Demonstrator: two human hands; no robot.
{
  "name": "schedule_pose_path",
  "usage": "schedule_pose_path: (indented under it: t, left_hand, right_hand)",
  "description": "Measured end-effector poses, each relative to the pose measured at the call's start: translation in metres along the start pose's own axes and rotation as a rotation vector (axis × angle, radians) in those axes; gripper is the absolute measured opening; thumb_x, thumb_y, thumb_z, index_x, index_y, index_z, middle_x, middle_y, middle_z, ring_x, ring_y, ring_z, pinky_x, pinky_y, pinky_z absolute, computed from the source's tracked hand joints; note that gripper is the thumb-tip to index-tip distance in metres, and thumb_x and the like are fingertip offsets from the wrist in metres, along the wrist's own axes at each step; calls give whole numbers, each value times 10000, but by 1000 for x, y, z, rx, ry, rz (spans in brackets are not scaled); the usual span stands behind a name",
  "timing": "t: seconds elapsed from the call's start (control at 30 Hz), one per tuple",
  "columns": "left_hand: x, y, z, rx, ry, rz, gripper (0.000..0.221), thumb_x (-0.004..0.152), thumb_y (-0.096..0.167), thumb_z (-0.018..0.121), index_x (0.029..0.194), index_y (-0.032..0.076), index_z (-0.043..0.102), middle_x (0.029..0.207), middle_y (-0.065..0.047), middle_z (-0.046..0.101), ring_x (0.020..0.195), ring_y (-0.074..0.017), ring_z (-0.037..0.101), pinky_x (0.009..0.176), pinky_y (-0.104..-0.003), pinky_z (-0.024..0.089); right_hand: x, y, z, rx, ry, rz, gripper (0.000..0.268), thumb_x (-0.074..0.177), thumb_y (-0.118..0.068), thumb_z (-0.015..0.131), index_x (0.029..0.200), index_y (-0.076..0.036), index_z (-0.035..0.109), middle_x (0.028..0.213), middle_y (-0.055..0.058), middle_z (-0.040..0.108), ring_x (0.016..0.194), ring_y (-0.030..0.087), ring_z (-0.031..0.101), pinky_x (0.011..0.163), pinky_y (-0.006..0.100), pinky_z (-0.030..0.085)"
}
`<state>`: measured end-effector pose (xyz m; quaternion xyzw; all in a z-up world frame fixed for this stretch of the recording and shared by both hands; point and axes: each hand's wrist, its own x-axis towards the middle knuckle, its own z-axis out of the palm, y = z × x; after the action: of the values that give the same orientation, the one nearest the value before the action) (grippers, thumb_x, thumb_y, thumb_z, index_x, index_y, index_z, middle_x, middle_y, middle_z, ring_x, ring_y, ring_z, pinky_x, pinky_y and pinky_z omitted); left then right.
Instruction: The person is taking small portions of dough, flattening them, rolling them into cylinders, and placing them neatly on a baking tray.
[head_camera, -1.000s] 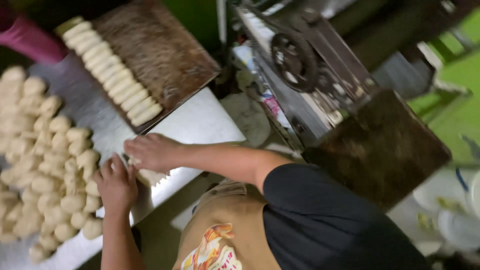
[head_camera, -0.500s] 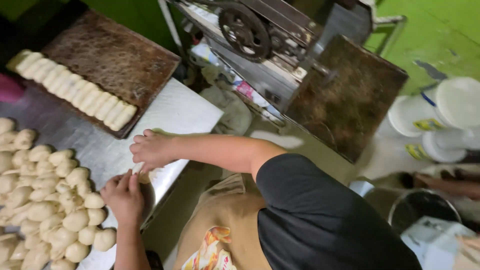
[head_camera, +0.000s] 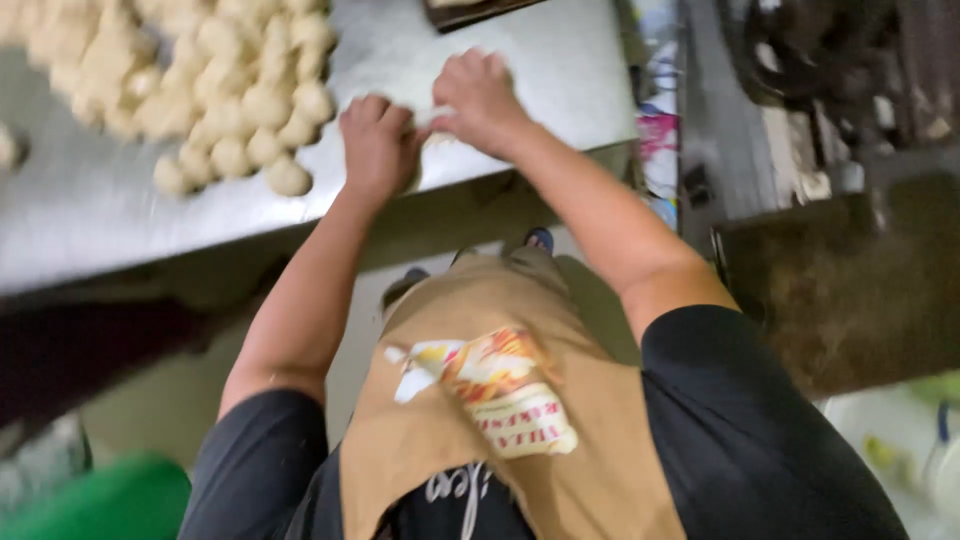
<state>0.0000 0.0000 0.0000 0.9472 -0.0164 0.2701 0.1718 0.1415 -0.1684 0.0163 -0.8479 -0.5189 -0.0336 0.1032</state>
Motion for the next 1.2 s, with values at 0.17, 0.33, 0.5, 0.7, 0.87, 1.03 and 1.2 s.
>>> schedule_pose_path:
  t: [0.17,0.33,0.5,0.7,0.87,1.03,1.2]
  left_hand:
    - [-3,10,-20,-31,-135,-84,380,918,384,795,1184,128,704,1065,-114,597,898,-386,507,752,-506,410]
    - [-6,28,-17,59,-82,-92,187,897,237,722,1008,113,637,1106,-112,537,919,-362,497,788,-476,363]
    - [-5,44,-27,-41,-237,-145,182,943,291,801,979,140,707,976,-61,590,874,-326,501,726,-447,397]
    - [2,56,-31,-45,-444,-278,400,855,402,823,1151,139,769,1109,-73,662,976,-358,499,765,-487,405]
    - [18,73,-33,161,-471,-258,582,702,356,883,1175,135,627,1080,-122,582,967,-393,500,758,-493,423]
    - [24,101,-33,-4,-519,-347,443,929,308,800,1288,71,696,1164,-139,658,1072,-340,510,905,-443,457]
    - [11,87,-22,-98,-517,-353,204,795,95,736,956,62,614,894,-171,552,866,-411,518,716,-500,403]
  right_hand:
    - [-10,-12,-38,187,-112,-102,365,922,-503,732,1152,-220,724,1193,32,553,1113,332,424,920,473,294]
    - [-15,-2,-27,220,-38,-145,349,909,-448,783,1135,-199,690,1219,72,525,1165,364,411,936,479,288]
    - [-21,6,-40,344,-87,-251,232,906,-395,803,984,-204,697,1202,33,555,1184,337,425,962,476,292]
    - [-27,18,-35,392,-40,-367,267,818,-397,822,955,-187,730,1232,31,561,1209,344,425,984,476,276]
    - [-38,46,-57,543,-182,-197,453,783,-435,886,1087,-172,676,1319,83,518,1344,389,339,1083,550,199]
    - [-77,107,-57,631,-10,-83,343,914,-350,830,1056,-75,681,1298,144,572,1355,430,349,1095,570,300]
    - [-96,141,-36,579,358,-126,280,920,-267,838,1007,-62,669,1089,128,638,1138,355,538,987,454,403]
